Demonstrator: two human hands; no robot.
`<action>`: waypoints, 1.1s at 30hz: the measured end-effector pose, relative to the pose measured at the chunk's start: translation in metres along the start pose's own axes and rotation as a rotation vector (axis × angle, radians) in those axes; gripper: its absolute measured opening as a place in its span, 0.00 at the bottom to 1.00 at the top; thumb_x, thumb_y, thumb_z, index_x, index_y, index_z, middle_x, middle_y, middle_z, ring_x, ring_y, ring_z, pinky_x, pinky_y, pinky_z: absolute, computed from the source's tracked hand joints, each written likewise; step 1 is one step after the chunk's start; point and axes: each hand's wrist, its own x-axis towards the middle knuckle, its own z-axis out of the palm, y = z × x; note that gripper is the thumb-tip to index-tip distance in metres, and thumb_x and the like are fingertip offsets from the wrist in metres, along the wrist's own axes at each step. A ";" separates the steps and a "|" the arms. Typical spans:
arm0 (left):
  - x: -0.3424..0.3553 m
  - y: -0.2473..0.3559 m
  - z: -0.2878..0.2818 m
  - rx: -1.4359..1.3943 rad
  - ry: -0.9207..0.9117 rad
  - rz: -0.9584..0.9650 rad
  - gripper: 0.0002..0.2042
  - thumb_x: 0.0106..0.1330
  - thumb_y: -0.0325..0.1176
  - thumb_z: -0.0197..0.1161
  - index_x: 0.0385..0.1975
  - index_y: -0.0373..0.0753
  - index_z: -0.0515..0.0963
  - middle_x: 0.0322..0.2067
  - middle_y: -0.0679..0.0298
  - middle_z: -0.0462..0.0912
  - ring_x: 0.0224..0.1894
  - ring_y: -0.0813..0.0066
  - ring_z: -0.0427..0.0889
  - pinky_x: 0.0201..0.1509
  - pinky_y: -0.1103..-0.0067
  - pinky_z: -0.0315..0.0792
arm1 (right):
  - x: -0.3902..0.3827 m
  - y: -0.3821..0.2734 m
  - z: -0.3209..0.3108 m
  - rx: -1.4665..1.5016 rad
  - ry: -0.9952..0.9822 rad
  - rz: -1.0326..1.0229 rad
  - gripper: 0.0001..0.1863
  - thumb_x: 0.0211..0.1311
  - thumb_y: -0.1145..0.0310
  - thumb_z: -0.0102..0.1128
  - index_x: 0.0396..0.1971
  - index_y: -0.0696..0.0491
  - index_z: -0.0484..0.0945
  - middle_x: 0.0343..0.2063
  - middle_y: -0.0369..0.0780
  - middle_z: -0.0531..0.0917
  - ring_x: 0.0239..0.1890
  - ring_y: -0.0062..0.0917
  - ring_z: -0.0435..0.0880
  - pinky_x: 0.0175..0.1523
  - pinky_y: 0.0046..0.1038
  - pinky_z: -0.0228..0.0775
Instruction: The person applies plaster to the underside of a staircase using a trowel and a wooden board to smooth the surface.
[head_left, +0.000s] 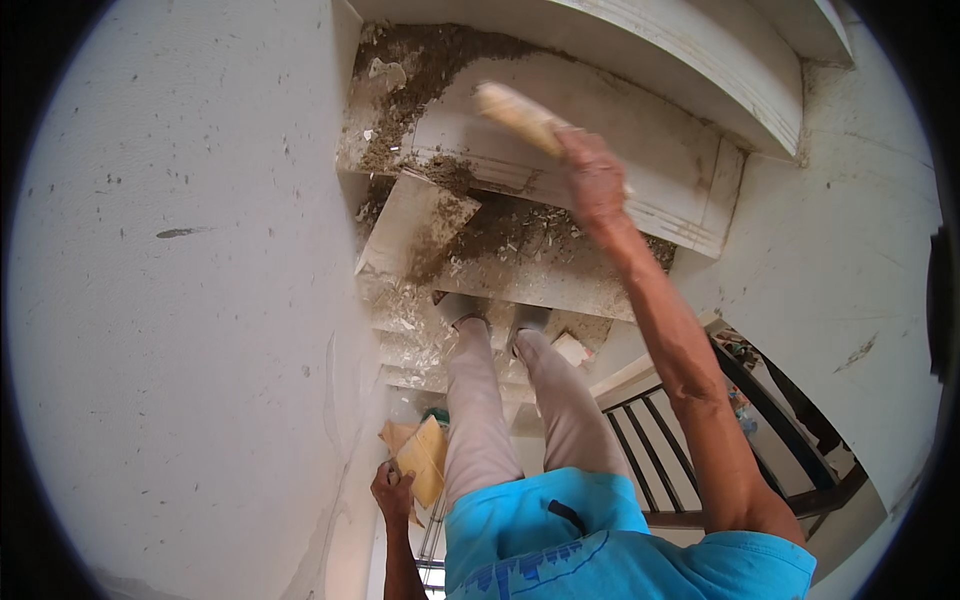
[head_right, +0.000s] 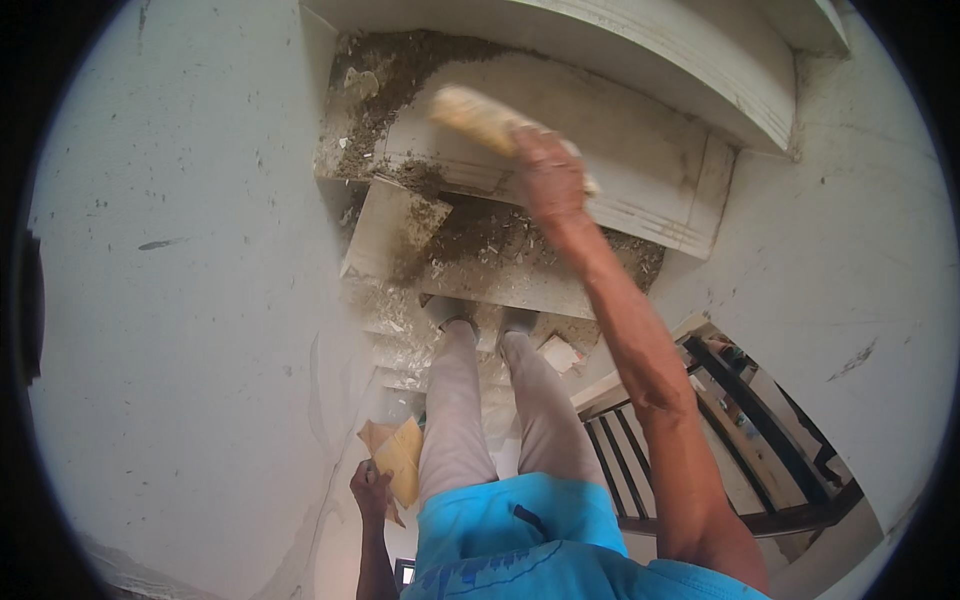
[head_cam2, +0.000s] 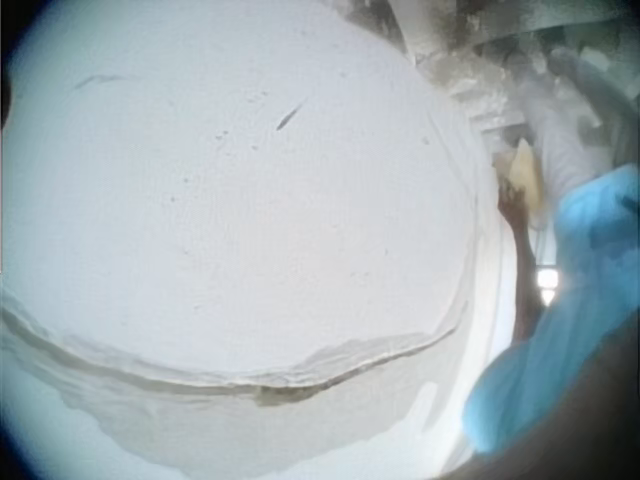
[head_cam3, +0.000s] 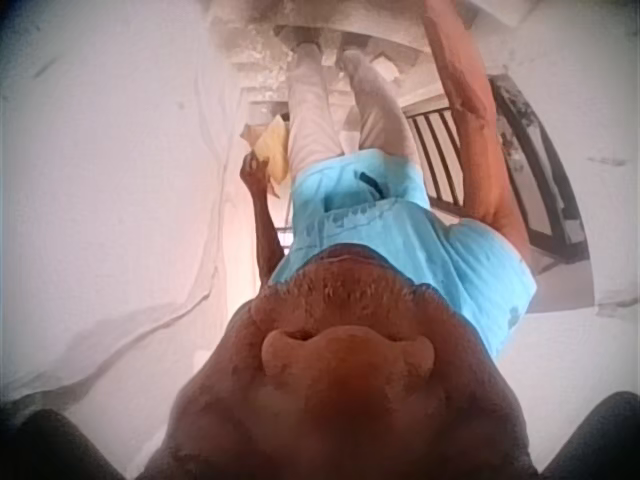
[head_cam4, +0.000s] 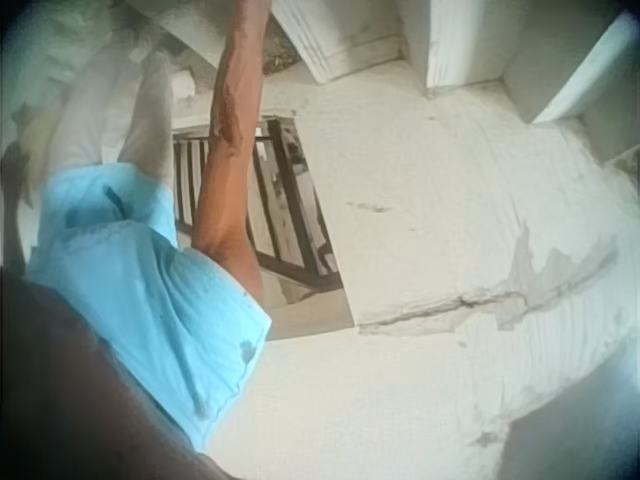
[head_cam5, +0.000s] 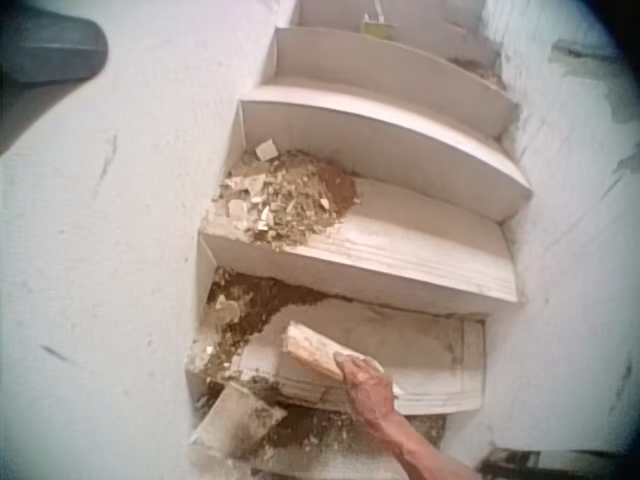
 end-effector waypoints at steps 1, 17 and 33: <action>0.003 -0.004 0.002 0.019 -0.005 0.015 0.15 0.46 0.25 0.70 0.34 0.29 0.77 0.24 0.59 0.79 0.25 0.71 0.76 0.33 0.74 0.72 | 0.000 0.034 0.005 -0.085 0.112 -0.015 0.21 0.57 0.80 0.54 0.51 0.47 0.78 0.43 0.40 0.84 0.45 0.31 0.82 0.48 0.33 0.78; -0.001 -0.017 0.001 -0.035 -0.013 -0.073 0.14 0.45 0.25 0.70 0.33 0.30 0.77 0.22 0.59 0.78 0.23 0.69 0.76 0.31 0.73 0.72 | 0.069 0.085 0.033 -0.293 0.103 -0.070 0.10 0.62 0.71 0.51 0.42 0.44 0.78 0.40 0.33 0.83 0.42 0.31 0.82 0.45 0.31 0.78; 0.012 0.001 -0.001 -0.058 -0.013 -0.036 0.16 0.45 0.28 0.70 0.34 0.30 0.77 0.23 0.56 0.79 0.24 0.67 0.78 0.34 0.72 0.73 | 0.157 -0.092 0.069 -0.173 -0.035 -0.254 0.07 0.61 0.73 0.54 0.36 0.51 0.81 0.32 0.42 0.85 0.38 0.31 0.86 0.39 0.32 0.81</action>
